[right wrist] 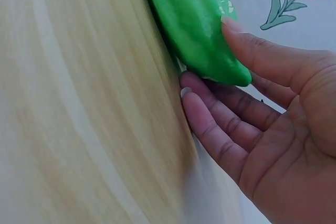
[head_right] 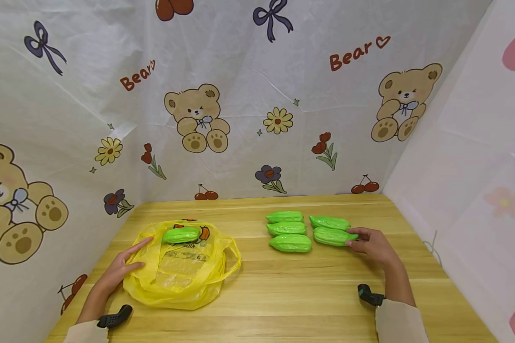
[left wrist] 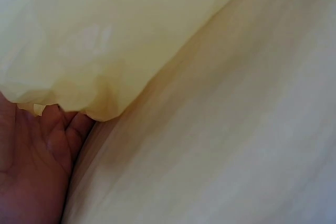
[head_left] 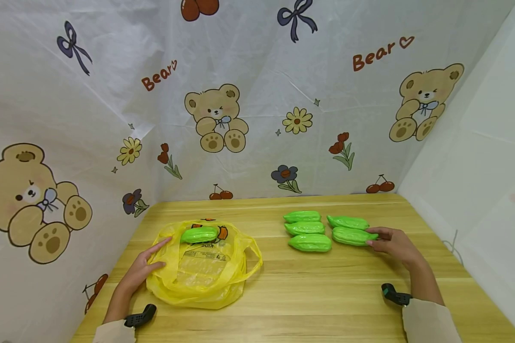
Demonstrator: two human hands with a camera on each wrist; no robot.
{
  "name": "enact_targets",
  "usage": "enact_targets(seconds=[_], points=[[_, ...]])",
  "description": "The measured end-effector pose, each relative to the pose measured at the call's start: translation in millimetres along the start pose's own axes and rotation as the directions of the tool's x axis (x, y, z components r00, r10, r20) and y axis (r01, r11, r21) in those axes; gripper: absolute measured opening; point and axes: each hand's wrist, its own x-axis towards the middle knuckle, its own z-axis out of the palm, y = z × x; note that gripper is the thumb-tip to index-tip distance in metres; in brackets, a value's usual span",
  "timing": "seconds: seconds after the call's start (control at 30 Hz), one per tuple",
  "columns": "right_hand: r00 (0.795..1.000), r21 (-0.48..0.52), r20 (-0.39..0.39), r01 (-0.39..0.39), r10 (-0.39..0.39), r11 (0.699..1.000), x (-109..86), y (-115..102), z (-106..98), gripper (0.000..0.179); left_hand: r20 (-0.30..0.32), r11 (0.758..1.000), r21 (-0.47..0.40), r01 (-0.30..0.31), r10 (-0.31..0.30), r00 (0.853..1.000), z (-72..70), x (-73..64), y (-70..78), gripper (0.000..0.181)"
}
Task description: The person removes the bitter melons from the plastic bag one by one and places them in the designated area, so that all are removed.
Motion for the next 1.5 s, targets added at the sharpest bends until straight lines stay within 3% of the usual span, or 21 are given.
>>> enact_targets(seconds=[0.33, 0.63, 0.93, 1.5], points=[[1.000, -0.005, -0.012, 0.004, -0.004, 1.000, -2.1, -2.3, -2.6, 0.054, -0.011, 1.000, 0.012, 0.015, -0.015, 1.000, 0.3, 1.2, 0.8, 0.063], [1.000, 0.057, -0.003, 0.013, -0.013, 0.998, -6.2, -3.0, -8.2, 0.056, -0.010, 1.000, 0.018, 0.014, -0.014, 1.000, 0.3, 1.0, 1.0, 0.064], [0.997, -0.032, -0.064, 0.029, -0.031, 0.999, -12.4, -13.7, -17.4, 0.055, -0.012, 1.000, 0.014, 0.010, -0.010, 1.000, 0.3, 0.6, 0.8, 0.063], [0.988, -0.128, -0.111, 0.093, -0.107, 0.987, -15.6, -40.6, -22.6, 0.054, 0.001, 0.999, -0.013, 0.035, -0.035, 0.999, 0.1, 1.0, 2.1, 0.065]])
